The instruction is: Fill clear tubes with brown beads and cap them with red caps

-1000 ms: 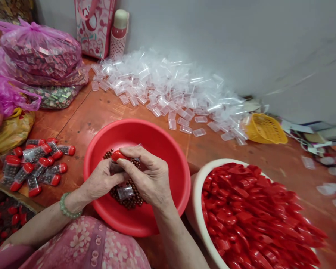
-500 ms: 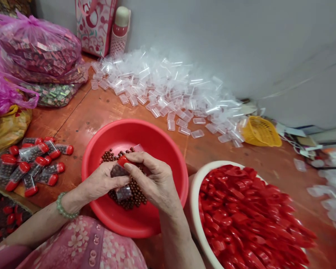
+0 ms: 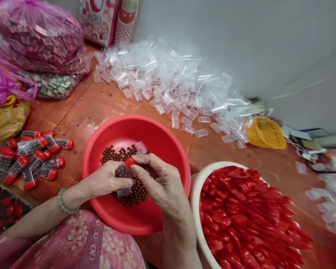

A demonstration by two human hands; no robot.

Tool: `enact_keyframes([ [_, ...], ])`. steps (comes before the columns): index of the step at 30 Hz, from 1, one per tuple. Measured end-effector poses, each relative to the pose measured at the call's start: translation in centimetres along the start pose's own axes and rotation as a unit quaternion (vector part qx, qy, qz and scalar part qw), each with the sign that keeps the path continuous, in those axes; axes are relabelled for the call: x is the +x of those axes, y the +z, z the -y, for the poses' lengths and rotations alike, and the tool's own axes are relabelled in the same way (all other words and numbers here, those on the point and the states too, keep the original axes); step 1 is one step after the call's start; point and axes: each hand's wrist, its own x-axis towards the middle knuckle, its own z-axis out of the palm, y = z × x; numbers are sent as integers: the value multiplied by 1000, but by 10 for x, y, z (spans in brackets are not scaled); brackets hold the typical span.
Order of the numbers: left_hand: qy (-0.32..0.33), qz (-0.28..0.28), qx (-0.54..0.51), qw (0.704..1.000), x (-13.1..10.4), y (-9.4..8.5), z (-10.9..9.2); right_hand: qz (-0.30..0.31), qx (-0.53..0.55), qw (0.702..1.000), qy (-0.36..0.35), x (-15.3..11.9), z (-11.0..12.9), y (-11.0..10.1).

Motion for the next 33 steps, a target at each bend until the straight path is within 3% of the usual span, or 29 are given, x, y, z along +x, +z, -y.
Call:
enact_keyframes([
  [7, 39, 15, 52, 998, 1, -3, 9, 5, -32, 999, -25, -5, -5, 1],
  [10, 17, 22, 74, 997, 3, -4, 13, 18, -32, 999, -23, -6, -4, -3],
  [13, -5, 40, 48, 998, 4, -6, 14, 12, -20, 1000, -3, -4, -2, -6],
  [17, 14, 59, 70, 996, 5, -7, 13, -1, 25, 999, 43, -4, 1, -7],
  [21, 29, 70, 84, 994, 3, -6, 11, -25, 3, 998, 50, -11, 0, -6],
  [27, 16, 48, 47, 998, 6, -4, 8, -103, -25, 994, -17, -20, -12, 12],
  [33, -67, 60, -60, 994, 2, -4, 10, -197, -72, 970, -122, -28, -22, 37],
])
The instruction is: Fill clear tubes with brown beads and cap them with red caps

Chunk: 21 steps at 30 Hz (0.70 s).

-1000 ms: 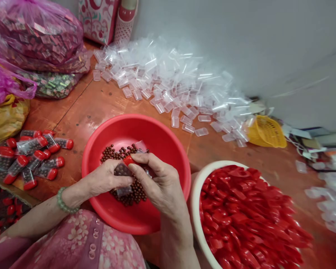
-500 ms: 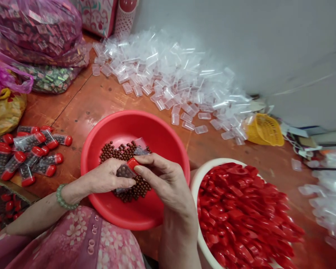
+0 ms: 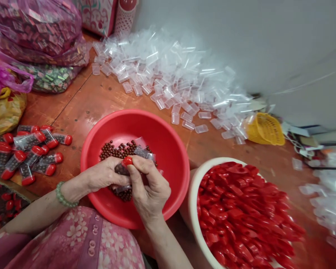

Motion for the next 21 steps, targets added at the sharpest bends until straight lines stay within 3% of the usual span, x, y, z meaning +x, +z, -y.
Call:
enact_keyframes([
  [8, -2, 22, -133, 991, 2, -3, 1, 119, -130, 972, -158, -5, -22, -2],
  [15, -3, 37, -133, 990, 3, 0, -2, 65, -213, 954, -200, 5, -15, 2],
  [21, 0, 56, -138, 989, 5, 3, -2, 58, -208, 950, -227, 7, -12, -3],
])
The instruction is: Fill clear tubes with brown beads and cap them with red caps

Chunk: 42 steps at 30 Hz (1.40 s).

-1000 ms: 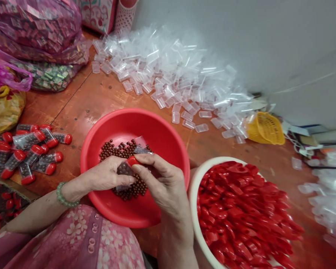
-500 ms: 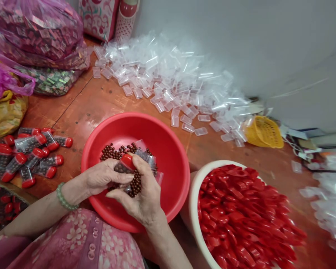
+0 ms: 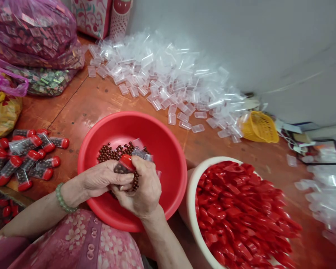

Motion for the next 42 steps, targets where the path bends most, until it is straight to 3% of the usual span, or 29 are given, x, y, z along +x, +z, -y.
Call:
enact_keyframes([
  [5, -6, 8, 15, 1000, -4, -1, 0, -10, 20, 1000, -13, 0, -1, 0],
  [9, -27, -13, -9, 999, -3, -5, -3, 29, 24, 999, -20, 2, -2, 0],
  [12, -50, -49, -40, 997, 3, -6, -5, 81, 5, 997, -2, 3, -4, -1],
  [15, -31, -113, -65, 991, 8, -2, -3, 101, 3, 995, 1, 4, -4, 0],
  [19, 3, -169, -71, 983, 13, 10, 1, 74, 16, 997, -17, 6, -2, 0],
  [24, -9, -207, 3, 978, 10, 21, 4, 32, 6, 997, -74, 8, 0, -5],
  [31, 51, -232, 113, 965, 9, 18, 11, 22, 9, 996, -82, 2, -1, -6],
  [35, 117, -258, 171, 944, 3, 17, 0, 83, 52, 994, -56, 6, -4, -10],
  [39, 187, -193, 252, 929, -26, 6, -28, 168, 61, 984, 11, 7, -16, -18],
  [41, 261, -222, 291, 893, -46, -10, -40, 250, 42, 965, 65, 3, -25, -20],
  [42, 290, -262, 328, 860, -57, -21, -44, 310, 34, 946, 86, 0, -29, -21],
])
